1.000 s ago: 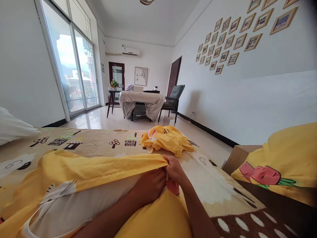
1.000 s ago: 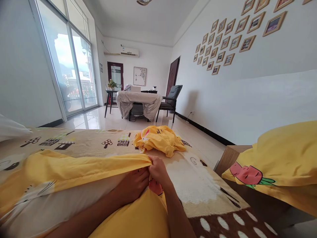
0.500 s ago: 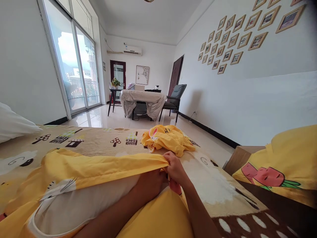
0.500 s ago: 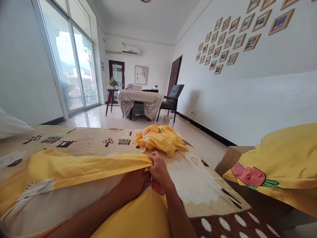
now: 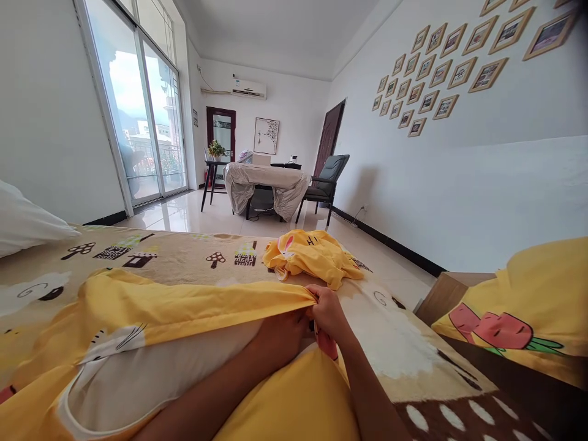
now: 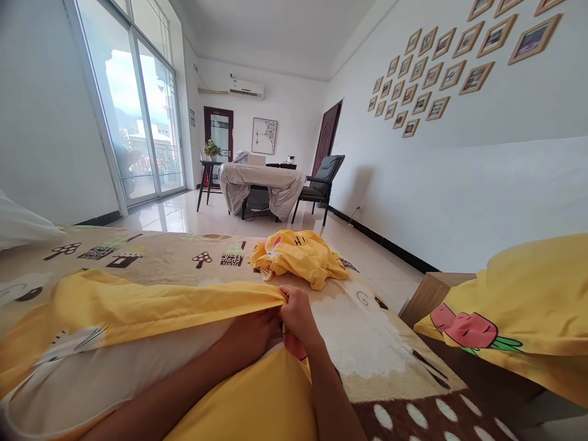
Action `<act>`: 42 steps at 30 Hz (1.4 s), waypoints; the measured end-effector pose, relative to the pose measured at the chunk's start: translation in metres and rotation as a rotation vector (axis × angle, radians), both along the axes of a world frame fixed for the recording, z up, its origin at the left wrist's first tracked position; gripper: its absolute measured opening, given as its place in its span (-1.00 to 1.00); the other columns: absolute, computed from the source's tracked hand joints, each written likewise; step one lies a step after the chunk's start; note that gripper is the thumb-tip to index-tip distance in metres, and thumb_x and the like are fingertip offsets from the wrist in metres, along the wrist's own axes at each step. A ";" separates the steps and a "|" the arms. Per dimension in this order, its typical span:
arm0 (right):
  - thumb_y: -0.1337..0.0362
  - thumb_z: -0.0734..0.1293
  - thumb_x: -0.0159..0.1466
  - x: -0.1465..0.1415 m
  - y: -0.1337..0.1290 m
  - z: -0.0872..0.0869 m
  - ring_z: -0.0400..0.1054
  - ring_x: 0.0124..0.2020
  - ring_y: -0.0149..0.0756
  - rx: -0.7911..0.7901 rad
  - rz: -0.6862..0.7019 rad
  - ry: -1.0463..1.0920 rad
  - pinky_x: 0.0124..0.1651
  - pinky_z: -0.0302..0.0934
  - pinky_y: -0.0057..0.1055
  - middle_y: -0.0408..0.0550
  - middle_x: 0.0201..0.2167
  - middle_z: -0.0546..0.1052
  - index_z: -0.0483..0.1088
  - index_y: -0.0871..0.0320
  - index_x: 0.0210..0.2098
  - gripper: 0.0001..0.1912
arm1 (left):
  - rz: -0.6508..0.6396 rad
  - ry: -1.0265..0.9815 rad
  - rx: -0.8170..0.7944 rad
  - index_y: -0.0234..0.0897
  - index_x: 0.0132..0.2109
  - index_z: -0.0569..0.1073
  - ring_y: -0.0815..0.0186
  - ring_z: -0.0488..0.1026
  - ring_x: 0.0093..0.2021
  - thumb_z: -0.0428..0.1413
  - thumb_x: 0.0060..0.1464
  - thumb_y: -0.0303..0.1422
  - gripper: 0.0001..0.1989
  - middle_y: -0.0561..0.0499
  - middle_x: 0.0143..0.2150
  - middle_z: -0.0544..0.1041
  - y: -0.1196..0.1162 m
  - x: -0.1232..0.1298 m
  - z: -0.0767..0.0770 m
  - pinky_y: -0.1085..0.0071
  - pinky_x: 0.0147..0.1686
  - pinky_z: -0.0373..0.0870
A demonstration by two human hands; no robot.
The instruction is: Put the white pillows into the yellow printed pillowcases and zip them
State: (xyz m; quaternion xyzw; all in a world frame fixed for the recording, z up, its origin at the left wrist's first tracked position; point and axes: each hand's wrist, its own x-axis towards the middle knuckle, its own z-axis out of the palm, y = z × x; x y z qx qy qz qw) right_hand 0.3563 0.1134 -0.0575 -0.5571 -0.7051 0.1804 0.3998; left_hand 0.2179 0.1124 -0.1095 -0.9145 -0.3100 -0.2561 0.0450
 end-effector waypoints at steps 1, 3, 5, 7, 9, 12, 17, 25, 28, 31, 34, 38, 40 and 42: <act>0.46 0.12 -0.14 0.000 0.000 0.000 0.23 -0.48 -0.38 -0.016 0.019 0.010 -0.45 0.00 -0.51 -0.17 -0.59 0.41 0.35 0.19 -0.57 -0.79 | 0.001 -0.006 0.000 -0.26 0.00 0.41 0.15 0.37 0.08 -0.01 0.19 -0.41 -0.75 -0.09 0.07 0.45 0.000 0.000 0.000 0.18 0.12 0.28; 0.45 0.13 -0.12 0.000 0.000 0.000 0.24 -0.48 -0.37 -0.020 0.033 0.001 -0.44 0.00 -0.51 -0.17 -0.58 0.42 0.37 0.18 -0.56 -0.79 | 0.032 -0.011 -0.017 -0.28 -0.03 0.43 0.12 0.39 0.06 0.00 0.17 -0.44 -0.76 -0.12 0.04 0.47 -0.001 0.000 0.002 0.15 0.10 0.30; 0.44 0.14 -0.11 0.001 0.000 -0.001 0.26 -0.44 -0.35 0.003 0.023 -0.040 -0.40 0.04 -0.51 -0.15 -0.54 0.44 0.41 0.18 -0.54 -0.77 | 0.085 -0.005 -0.053 -0.32 -0.02 0.44 0.06 0.40 0.05 0.01 0.13 -0.47 -0.73 -0.17 0.03 0.48 -0.004 0.000 0.005 0.10 0.08 0.32; 0.43 0.15 -0.11 0.002 0.001 -0.001 0.28 -0.41 -0.32 0.026 0.010 -0.072 -0.36 0.07 -0.49 -0.13 -0.51 0.46 0.44 0.17 -0.53 -0.75 | 0.129 -0.018 -0.086 -0.35 0.03 0.42 0.02 0.39 0.07 0.00 0.12 -0.49 -0.67 -0.21 0.06 0.46 -0.006 -0.001 0.008 0.05 0.08 0.31; 0.43 0.15 -0.12 0.001 0.001 -0.001 0.30 -0.41 -0.31 0.031 0.027 -0.053 -0.35 0.10 -0.49 -0.13 -0.51 0.48 0.46 0.17 -0.52 -0.73 | 0.135 -0.054 -0.125 -0.33 0.07 0.40 0.03 0.39 0.07 -0.01 0.13 -0.48 -0.65 -0.20 0.08 0.45 -0.007 -0.002 0.012 0.05 0.08 0.31; 0.43 0.15 -0.13 0.000 -0.001 0.000 0.31 -0.43 -0.32 0.010 0.057 0.018 -0.38 0.11 -0.50 -0.14 -0.52 0.49 0.48 0.19 -0.48 -0.70 | 0.099 -0.109 -0.209 -0.28 0.04 0.41 0.09 0.41 0.04 0.00 0.15 -0.43 -0.69 -0.15 0.06 0.47 -0.007 -0.004 0.016 0.11 0.07 0.32; 0.42 0.15 -0.13 0.000 0.000 -0.001 0.32 -0.43 -0.33 -0.018 0.008 0.050 -0.40 0.10 -0.51 -0.15 -0.50 0.51 0.47 0.20 -0.42 -0.66 | 0.073 -0.145 -0.219 -0.22 0.01 0.42 0.15 0.37 0.06 0.03 0.15 -0.40 -0.72 -0.07 0.07 0.45 -0.004 -0.007 0.013 0.16 0.08 0.30; 0.44 0.13 -0.12 -0.001 0.002 -0.004 0.31 -0.45 -0.33 0.023 -0.064 0.019 -0.43 0.05 -0.51 -0.15 -0.53 0.49 0.43 0.17 -0.45 -0.69 | -0.005 -0.141 -0.006 -0.24 0.01 0.42 0.15 0.37 0.07 0.03 0.15 -0.42 -0.73 -0.08 0.07 0.45 0.001 -0.007 0.003 0.18 0.09 0.32; 0.44 0.13 -0.08 -0.002 0.000 -0.003 0.33 -0.43 -0.32 0.059 -0.085 0.029 -0.40 0.08 -0.51 -0.12 -0.48 0.52 0.44 0.16 -0.42 -0.69 | 0.004 -0.142 0.142 -0.29 -0.12 0.46 0.14 0.46 -0.07 -0.04 0.17 -0.46 -0.80 -0.11 -0.10 0.53 -0.003 -0.009 0.004 0.20 -0.03 0.40; 0.43 0.14 -0.04 -0.003 -0.003 -0.001 0.35 -0.40 -0.32 0.090 -0.092 0.048 -0.36 0.11 -0.51 -0.11 -0.44 0.54 0.44 0.15 -0.39 -0.70 | -0.050 -0.160 0.248 -0.28 -0.24 0.45 0.22 0.48 -0.23 -0.09 0.19 -0.47 -0.79 -0.07 -0.26 0.54 -0.006 -0.011 0.007 0.29 -0.14 0.43; 0.42 0.15 -0.03 -0.004 -0.005 0.001 0.36 -0.40 -0.31 0.096 -0.098 0.059 -0.34 0.13 -0.50 -0.10 -0.46 0.54 0.45 0.14 -0.40 -0.71 | -0.137 -0.161 0.284 -0.31 -0.26 0.44 0.26 0.47 -0.30 -0.09 0.17 -0.50 -0.79 -0.05 -0.33 0.53 -0.007 -0.013 0.008 0.34 -0.19 0.43; 0.43 0.15 -0.05 -0.005 -0.006 0.002 0.37 -0.39 -0.31 0.123 -0.086 0.102 -0.32 0.14 -0.50 -0.11 -0.44 0.55 0.47 0.14 -0.36 -0.66 | -0.184 -0.223 0.189 -0.31 -0.18 0.46 0.21 0.47 -0.15 -0.06 0.15 -0.49 -0.79 -0.11 -0.21 0.55 -0.005 -0.015 0.011 0.31 -0.09 0.41; 0.44 0.15 -0.07 -0.004 -0.006 0.003 0.37 -0.39 -0.31 0.121 -0.071 0.113 -0.33 0.14 -0.51 -0.11 -0.43 0.55 0.47 0.15 -0.35 -0.64 | -0.179 -0.294 0.058 -0.30 -0.17 0.47 0.22 0.44 -0.05 -0.08 0.16 -0.48 -0.77 -0.12 -0.11 0.53 -0.006 -0.015 0.014 0.31 -0.02 0.38; 0.45 0.15 -0.08 -0.004 -0.008 0.005 0.36 -0.40 -0.32 0.109 -0.059 0.098 -0.35 0.12 -0.51 -0.11 -0.44 0.54 0.47 0.15 -0.37 -0.65 | -0.154 -0.364 -0.130 -0.26 -0.18 0.47 0.28 0.44 -0.06 -0.10 0.18 -0.47 -0.75 -0.05 -0.09 0.53 -0.008 -0.015 0.017 0.36 -0.01 0.38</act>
